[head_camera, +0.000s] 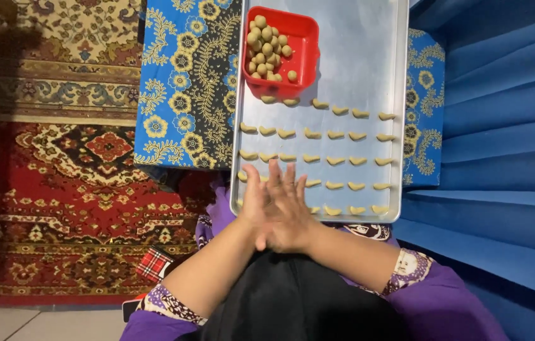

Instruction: The person rolls small dough balls between their palms and places them in rows on a metal tray. They periodically pick up more dough balls from a red container and continue shaping them by hand.

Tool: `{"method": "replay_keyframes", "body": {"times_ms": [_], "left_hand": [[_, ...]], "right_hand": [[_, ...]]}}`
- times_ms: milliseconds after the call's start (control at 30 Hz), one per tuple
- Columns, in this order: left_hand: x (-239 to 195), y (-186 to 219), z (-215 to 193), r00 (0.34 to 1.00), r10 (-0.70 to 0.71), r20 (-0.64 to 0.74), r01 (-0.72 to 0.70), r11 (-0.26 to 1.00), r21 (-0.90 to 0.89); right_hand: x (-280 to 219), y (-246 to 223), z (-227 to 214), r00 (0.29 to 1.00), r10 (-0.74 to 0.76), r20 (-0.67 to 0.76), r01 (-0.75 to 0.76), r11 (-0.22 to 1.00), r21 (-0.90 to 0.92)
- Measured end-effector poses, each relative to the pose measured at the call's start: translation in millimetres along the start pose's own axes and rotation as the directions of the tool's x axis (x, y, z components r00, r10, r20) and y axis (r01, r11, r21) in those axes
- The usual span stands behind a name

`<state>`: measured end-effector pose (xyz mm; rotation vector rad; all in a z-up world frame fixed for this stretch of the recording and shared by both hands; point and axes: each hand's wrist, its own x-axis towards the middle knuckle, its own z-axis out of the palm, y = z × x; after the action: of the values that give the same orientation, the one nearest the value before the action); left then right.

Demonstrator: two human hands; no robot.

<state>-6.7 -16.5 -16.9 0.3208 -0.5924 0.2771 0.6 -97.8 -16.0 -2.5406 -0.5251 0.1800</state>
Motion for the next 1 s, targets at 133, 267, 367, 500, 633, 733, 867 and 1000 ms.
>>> {"method": "replay_keyframes", "body": {"times_ms": [133, 267, 367, 500, 633, 733, 867, 1000], "left_hand": [[28.5, 25.2, 9.4, 0.203, -0.823, -0.53, 0.762, 0.473, -0.443], [2.4, 7.5, -5.1, 0.226, -0.818, -0.529, 0.755, 0.49, -0.436], [-58.6, -16.3, -71.1, 0.951, -0.307, 0.037, 0.303, 0.948, 0.092], [58.6, 39.4, 32.7, 0.154, -0.809, -0.568, 0.795, 0.442, -0.414], [43.4, 23.7, 27.7, 0.232, -0.77, -0.595, 0.772, 0.517, -0.369], [52.0, 28.0, 33.2, 0.264, -0.764, -0.589, 0.78, 0.528, -0.335], [55.3, 34.1, 30.7, 0.33, -0.763, -0.555, 0.79, 0.545, -0.279], [26.5, 21.6, 11.2, 0.295, -0.743, -0.6, 0.76, 0.564, -0.325]], "right_hand": [[11.1, 3.8, -14.7, 0.97, 0.189, 0.155, -0.194, 0.981, 0.018], [21.7, 2.9, -12.9, 0.996, 0.079, -0.043, -0.079, 0.997, 0.013], [-0.9, 7.4, 6.2, 1.0, -0.016, -0.002, 0.016, 0.999, -0.028], [-6.5, 13.5, 14.4, 0.982, -0.164, 0.089, 0.172, 0.982, -0.084], [16.9, -2.8, -9.0, 0.983, 0.18, 0.027, -0.181, 0.983, 0.025], [-8.4, -12.3, 9.1, 0.995, -0.09, -0.034, 0.092, 0.994, 0.063], [1.4, -13.4, -3.1, 0.997, -0.036, 0.066, 0.034, 0.999, 0.033], [14.7, 2.5, -5.1, 0.987, 0.14, -0.074, -0.139, 0.99, 0.027]]}}
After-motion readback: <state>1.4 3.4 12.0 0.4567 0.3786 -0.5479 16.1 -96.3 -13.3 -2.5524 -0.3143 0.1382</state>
